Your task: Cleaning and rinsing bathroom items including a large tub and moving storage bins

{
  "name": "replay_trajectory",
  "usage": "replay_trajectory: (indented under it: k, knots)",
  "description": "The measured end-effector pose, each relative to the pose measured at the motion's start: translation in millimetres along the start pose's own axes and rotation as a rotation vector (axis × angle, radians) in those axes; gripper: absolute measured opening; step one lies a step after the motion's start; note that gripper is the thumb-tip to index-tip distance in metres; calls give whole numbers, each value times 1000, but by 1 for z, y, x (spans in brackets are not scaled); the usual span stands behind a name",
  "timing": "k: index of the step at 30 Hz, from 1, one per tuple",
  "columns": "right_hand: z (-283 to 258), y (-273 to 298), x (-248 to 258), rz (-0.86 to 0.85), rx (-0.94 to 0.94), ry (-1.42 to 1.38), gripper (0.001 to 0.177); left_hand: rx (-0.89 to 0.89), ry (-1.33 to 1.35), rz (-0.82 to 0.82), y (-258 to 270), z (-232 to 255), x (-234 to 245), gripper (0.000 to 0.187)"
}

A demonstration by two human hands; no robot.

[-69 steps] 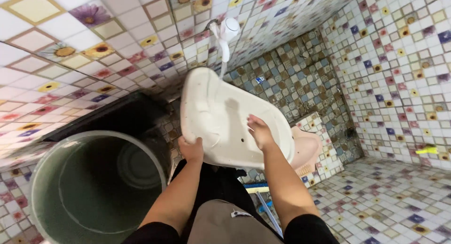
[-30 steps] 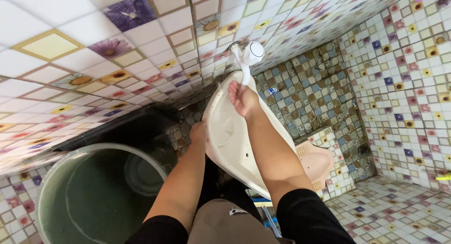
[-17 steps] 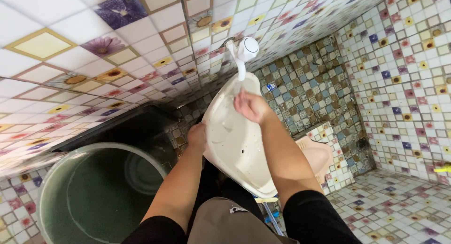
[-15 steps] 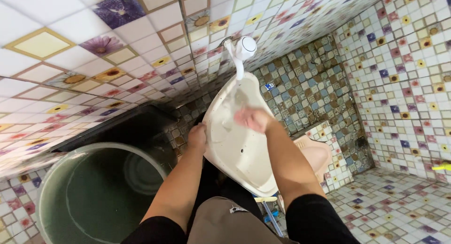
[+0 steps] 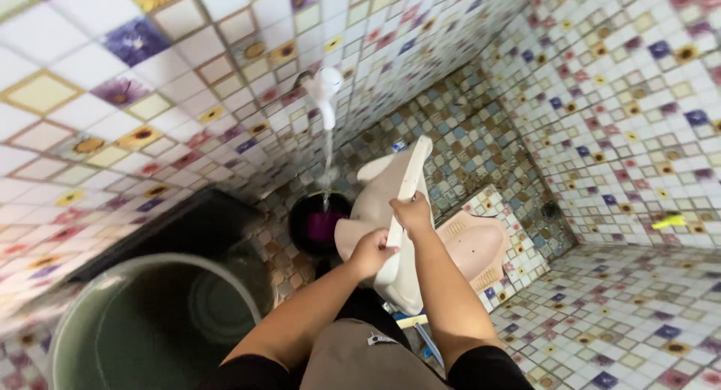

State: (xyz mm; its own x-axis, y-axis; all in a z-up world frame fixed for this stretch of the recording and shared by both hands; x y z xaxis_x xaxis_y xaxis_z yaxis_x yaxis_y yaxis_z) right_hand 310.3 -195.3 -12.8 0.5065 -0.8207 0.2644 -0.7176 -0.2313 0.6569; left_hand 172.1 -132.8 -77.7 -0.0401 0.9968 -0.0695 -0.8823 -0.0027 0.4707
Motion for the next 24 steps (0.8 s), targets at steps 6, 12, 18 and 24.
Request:
replay_trajectory:
  k: [6,12,18,24]
  knots:
    - [25,29,98,88,-33,160,87,-185,-387,-163,49,96,-70,15]
    - [24,140,203,263,43,-47,48,-359,-510,-359,65,153,-131,45]
    - [85,183,296,518,18,-304,51,-394,-541,8,72,138,-52,54]
    - [94,203,324,642,66,-242,44,55,-825,153,127,139,-17,71]
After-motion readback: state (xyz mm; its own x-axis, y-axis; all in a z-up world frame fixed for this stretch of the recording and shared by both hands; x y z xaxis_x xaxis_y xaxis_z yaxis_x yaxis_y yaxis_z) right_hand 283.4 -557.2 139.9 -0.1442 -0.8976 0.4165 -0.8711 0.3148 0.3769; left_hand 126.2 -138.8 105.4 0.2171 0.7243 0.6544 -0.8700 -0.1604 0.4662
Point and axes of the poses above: each hand's wrist, its own y-axis away from the middle knuckle, its own x-axis out of the back of the hand, z = x × y, the point moved 6 cm from there along -y, towards the middle knuckle, and after that the axes turned 13 degrees about -z, right-handed, at the moved point
